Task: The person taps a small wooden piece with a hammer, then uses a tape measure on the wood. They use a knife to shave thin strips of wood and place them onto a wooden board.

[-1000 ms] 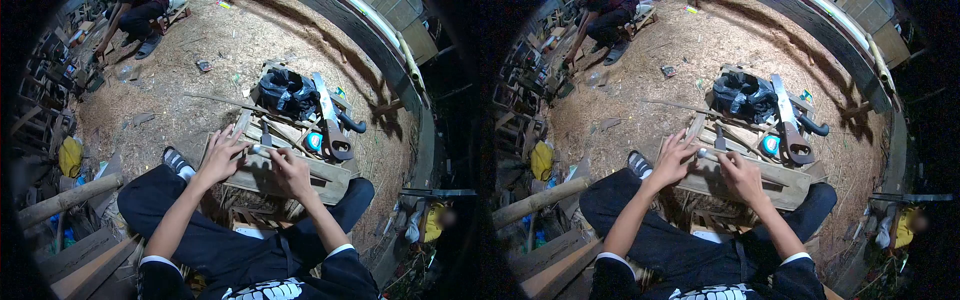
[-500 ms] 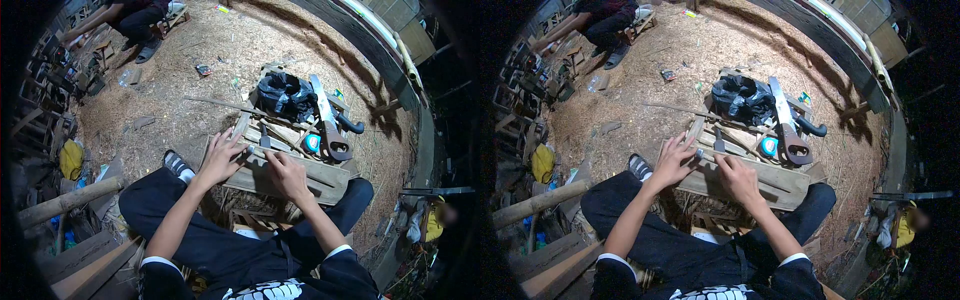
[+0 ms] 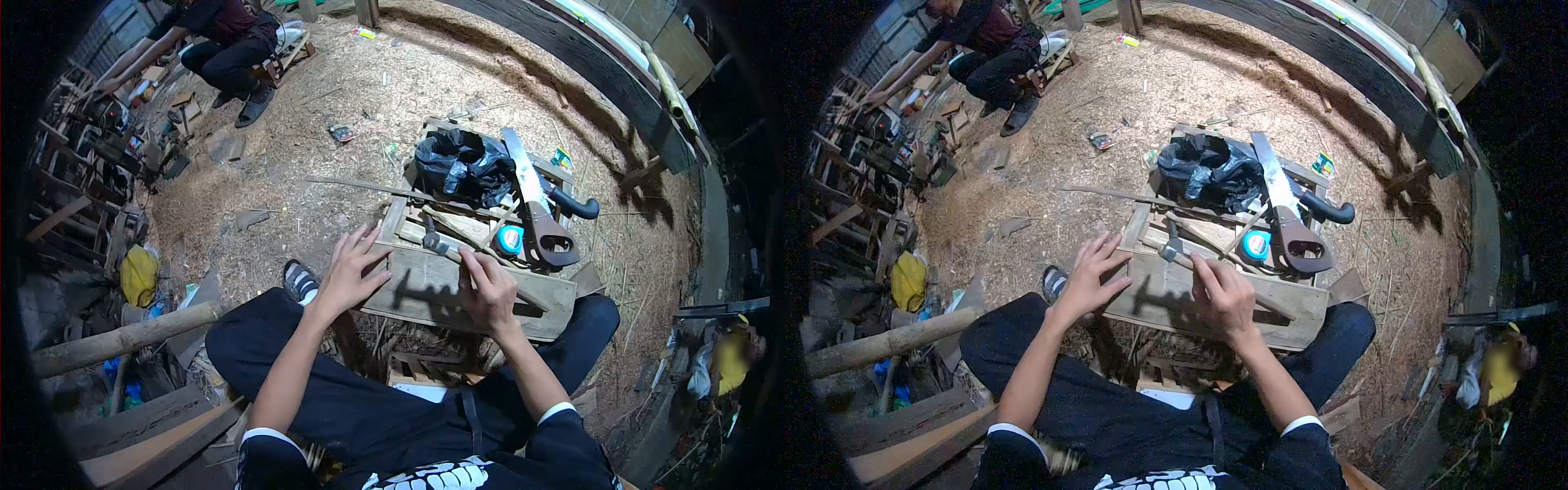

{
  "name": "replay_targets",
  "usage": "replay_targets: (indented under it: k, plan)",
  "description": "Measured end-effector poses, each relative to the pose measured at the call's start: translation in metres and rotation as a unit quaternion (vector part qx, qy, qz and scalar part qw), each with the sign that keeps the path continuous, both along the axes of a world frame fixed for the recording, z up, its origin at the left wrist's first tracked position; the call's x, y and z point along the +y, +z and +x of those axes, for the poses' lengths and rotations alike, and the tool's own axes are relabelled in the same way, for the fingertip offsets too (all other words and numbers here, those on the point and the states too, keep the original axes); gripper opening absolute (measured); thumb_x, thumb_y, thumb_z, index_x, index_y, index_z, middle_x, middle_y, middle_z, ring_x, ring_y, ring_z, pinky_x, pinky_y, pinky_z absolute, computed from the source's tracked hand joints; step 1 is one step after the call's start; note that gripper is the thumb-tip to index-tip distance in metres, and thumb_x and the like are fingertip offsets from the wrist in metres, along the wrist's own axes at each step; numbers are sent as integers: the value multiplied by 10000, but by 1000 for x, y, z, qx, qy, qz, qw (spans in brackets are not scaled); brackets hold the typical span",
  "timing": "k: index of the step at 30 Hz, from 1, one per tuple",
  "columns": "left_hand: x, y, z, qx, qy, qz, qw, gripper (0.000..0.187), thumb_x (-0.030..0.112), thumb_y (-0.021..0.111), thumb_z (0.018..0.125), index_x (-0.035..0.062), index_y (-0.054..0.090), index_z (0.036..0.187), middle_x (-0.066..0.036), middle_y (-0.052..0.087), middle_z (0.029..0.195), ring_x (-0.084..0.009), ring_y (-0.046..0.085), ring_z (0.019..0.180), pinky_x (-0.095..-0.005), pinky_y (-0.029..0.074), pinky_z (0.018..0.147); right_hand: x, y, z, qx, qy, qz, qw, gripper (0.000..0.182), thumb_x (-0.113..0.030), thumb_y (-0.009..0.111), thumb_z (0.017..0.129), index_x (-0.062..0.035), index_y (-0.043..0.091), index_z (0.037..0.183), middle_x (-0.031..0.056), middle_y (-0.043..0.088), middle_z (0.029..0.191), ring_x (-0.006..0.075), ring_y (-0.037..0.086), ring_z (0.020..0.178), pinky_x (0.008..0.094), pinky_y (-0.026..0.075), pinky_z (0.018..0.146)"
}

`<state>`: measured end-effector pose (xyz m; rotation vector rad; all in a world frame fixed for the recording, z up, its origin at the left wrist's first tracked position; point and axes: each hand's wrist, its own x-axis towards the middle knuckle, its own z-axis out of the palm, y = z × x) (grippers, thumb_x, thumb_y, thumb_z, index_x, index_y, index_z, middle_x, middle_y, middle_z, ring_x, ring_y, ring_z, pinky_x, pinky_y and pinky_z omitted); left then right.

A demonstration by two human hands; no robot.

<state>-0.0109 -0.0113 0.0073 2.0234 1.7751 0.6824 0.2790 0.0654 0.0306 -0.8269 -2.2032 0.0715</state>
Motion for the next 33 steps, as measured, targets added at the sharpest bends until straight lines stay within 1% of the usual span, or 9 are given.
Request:
replay_targets:
  k: [11, 15, 17, 21, 23, 29, 30, 32, 33]
  plan:
    - [3, -3, 5, -1, 27, -6, 1000, 516, 340, 811, 862, 159, 722, 1337, -112, 577, 1548, -333, 432, 1511, -577, 216, 1279, -20, 22, -9, 52, 35, -160, 985, 447, -26, 730, 905, -57, 677, 1348, 146, 708, 998, 314, 698, 772, 401, 556, 671]
    - [7, -4, -4, 1, 25, 12, 1000, 504, 367, 831, 837, 172, 750, 1294, -105, 602, 1522, -332, 453, 1494, -572, 236, 1271, -36, 38, -22, 108, 0, -293, 950, 373, -67, 690, 983, -24, 673, 1353, 134, 691, 960, 208, 653, 769, 325, 516, 684]
    - [9, -3, -7, 1, 26, 17, 1000, 497, 376, 837, 829, 178, 761, 1279, -103, 607, 1516, -334, 454, 1492, -570, 241, 1268, -45, 38, -31, 114, -8, -313, 943, 343, -126, 674, 1017, -24, 675, 1345, 120, 702, 980, 184, 630, 706, 339, 514, 649]
    - [12, -9, -12, -16, 17, -11, 1000, 521, 402, 856, 799, 201, 773, 1272, -113, 603, 1514, -347, 434, 1499, -562, 227, 1274, -64, 26, -53, 201, -27, -354, 913, 344, -144, 678, 1028, 19, 686, 1330, 139, 731, 1027, 168, 659, 840, 321, 527, 747]
    - [14, -10, -14, -26, 11, -11, 1000, 545, 408, 863, 780, 213, 770, 1280, -120, 594, 1521, -351, 421, 1505, -557, 219, 1279, -69, 20, -59, 238, -58, -423, 872, 359, -155, 679, 1029, 48, 679, 1325, 154, 740, 1073, 187, 677, 894, 328, 538, 790]
    - [15, -11, -19, -23, -2, -20, 1000, 626, 467, 897, 757, 198, 758, 1304, -124, 571, 1546, -340, 394, 1527, -539, 206, 1294, -69, 0, -59, 237, -68, -445, 861, 391, -183, 678, 1037, 66, 668, 1338, 178, 746, 1136, 208, 691, 989, 337, 540, 886]
    - [15, -12, -19, -42, -6, -12, 999, 641, 470, 901, 750, 197, 754, 1311, -125, 566, 1550, -339, 389, 1531, -539, 203, 1296, -69, -5, -59, 235, -68, -444, 862, 391, -183, 678, 1037, 66, 668, 1338, 178, 746, 1136, 208, 691, 989, 337, 540, 886]
    - [14, -15, -18, -64, -10, -4, 998, 657, 473, 905, 744, 197, 749, 1319, -125, 561, 1555, -338, 384, 1536, -540, 201, 1299, -71, -14, -57, 241, -79, -443, 860, 407, -170, 681, 1058, 36, 643, 1406, 22, 700, 1005, 44, 569, 787, 219, 466, 660]
    - [14, -14, -17, -65, -6, -11, 998, 648, 458, 902, 752, 197, 747, 1324, -119, 562, 1557, -336, 381, 1539, -541, 200, 1299, -72, -15, -57, 239, -79, -443, 860, 407, -170, 681, 1058, 36, 643, 1406, 22, 700, 1005, 44, 569, 787, 219, 466, 660]
